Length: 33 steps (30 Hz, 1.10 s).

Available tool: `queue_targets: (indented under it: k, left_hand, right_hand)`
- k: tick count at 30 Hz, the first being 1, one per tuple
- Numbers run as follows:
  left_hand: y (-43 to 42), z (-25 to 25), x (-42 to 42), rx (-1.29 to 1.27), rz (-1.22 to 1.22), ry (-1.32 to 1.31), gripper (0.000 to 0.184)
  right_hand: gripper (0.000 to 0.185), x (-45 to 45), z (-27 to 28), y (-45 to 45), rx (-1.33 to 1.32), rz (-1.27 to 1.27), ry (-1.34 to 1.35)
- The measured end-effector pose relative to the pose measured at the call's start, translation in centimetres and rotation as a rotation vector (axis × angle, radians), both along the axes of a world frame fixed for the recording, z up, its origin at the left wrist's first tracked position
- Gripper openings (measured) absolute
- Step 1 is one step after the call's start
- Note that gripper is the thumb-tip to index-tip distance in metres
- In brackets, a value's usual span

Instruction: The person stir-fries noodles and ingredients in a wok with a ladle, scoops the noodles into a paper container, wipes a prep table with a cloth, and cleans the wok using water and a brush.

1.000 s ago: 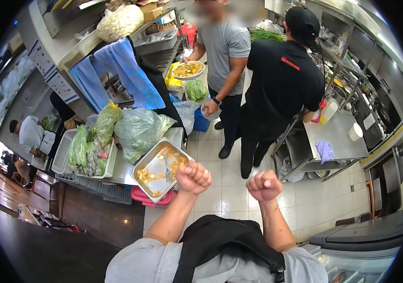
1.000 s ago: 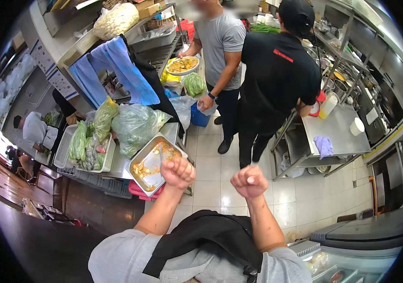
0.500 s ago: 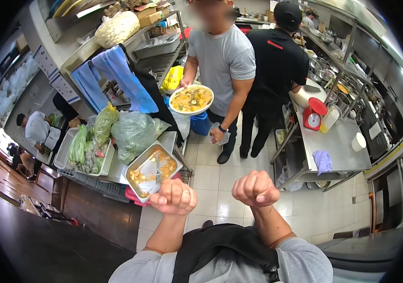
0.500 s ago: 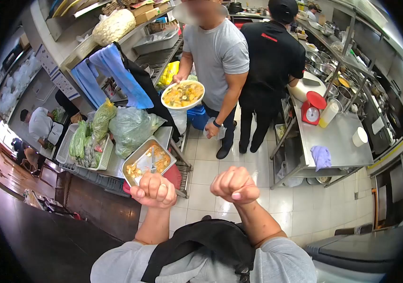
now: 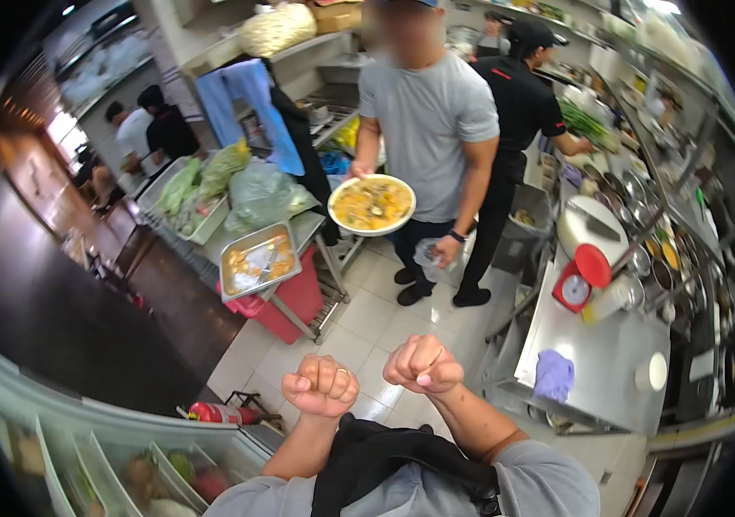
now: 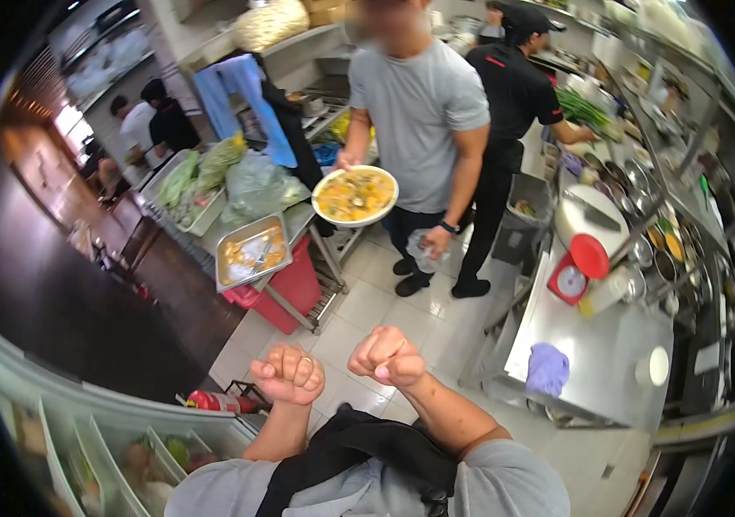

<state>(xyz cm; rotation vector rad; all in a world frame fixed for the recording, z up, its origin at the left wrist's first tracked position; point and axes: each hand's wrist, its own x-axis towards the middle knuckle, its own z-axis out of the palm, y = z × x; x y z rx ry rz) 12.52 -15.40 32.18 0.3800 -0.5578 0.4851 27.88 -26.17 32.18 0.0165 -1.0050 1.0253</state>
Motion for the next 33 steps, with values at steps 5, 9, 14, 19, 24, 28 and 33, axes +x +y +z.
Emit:
queue_targets:
  k: [5,9,14,19,24,28,33]
  left_hand:
    - [-4.5,-0.7,-1.3,-0.004,0.167,0.007,0.031]
    - [-9.1,-5.3,-1.1,0.045,0.208,0.102,0.032]
    - [-17.5,-12.1,0.1,-0.085,0.028,0.238,0.035]
    - [-25.3,-18.8,0.3,0.048,-0.033,0.462,0.036]
    - [-32.4,-38.1,-2.8,1.113,0.016,1.679,0.031]
    - [-43.5,-46.4,-12.4,0.327,-0.224,2.016,0.026]
    - [-55.8,-47.5,-20.6,-0.042,0.061,2.135,0.023]
  right_hand:
    - [0.041,2.6,-2.8,-4.4,-0.108,0.081,-0.103]
    - [0.041,4.7,-7.1,-9.9,-0.340,0.081,-0.177]
    - [0.039,5.6,-9.8,-19.3,-0.564,0.185,-0.161]
    - [0.034,4.5,-12.1,-27.4,-0.925,-0.163,-0.848]
    - [0.035,1.4,-14.3,-36.8,-0.918,-0.344,-1.901]
    - [0.035,-0.6,-15.0,-43.5,-0.837,-0.077,-1.843]
    - [0.035,0.0,-14.5,-50.0,-0.627,-0.002,-1.810]
